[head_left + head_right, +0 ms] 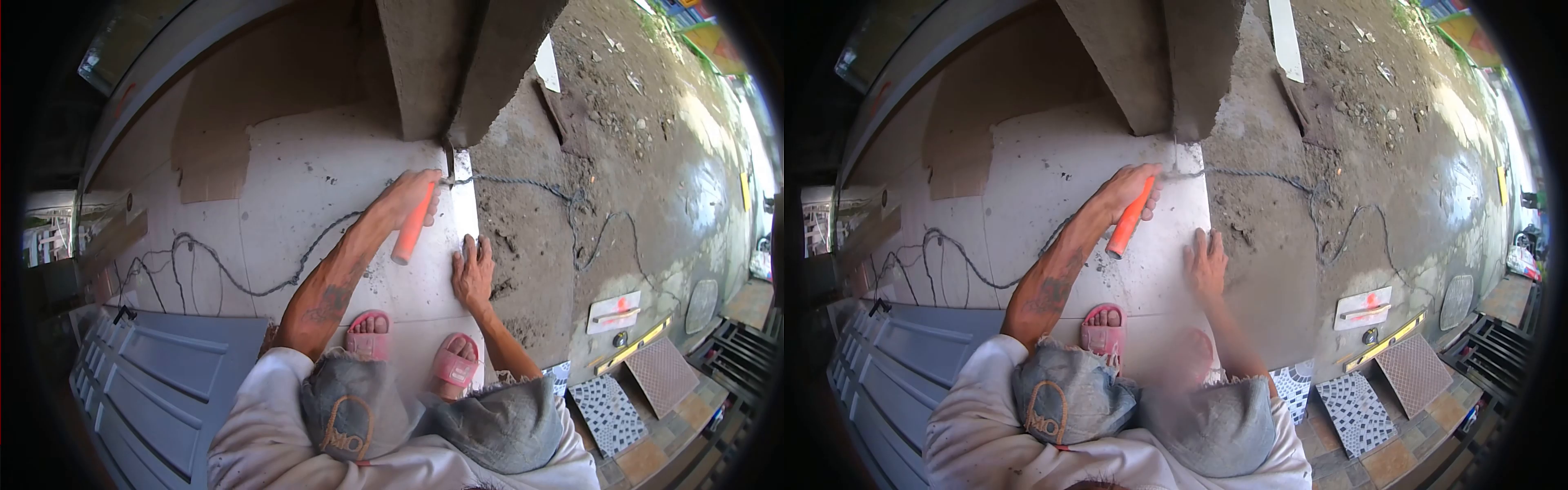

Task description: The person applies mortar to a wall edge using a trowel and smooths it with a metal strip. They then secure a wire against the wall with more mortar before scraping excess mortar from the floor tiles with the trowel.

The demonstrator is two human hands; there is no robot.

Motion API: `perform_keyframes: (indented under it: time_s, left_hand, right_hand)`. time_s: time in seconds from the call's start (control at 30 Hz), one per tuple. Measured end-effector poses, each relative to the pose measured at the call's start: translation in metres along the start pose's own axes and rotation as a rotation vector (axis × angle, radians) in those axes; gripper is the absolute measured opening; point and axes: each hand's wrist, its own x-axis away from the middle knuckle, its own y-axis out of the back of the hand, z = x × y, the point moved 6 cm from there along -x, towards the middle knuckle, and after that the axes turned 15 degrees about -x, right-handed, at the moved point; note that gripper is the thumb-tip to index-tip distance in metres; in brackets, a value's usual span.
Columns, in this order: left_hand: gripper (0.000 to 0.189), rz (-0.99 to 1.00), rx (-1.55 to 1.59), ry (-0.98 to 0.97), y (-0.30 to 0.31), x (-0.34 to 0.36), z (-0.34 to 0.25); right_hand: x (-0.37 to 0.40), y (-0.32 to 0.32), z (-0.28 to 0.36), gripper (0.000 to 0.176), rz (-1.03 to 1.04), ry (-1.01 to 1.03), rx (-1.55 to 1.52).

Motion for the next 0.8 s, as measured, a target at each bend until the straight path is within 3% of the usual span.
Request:
perform_keyframes:
  time_s: [0.8]
  left_hand:
    - [0.041,-0.033,-0.081,-0.016,0.001,0.031,-0.021]
  right_hand:
    - [0.001,0.002,0.003,0.047,0.024,-0.021,-0.018]
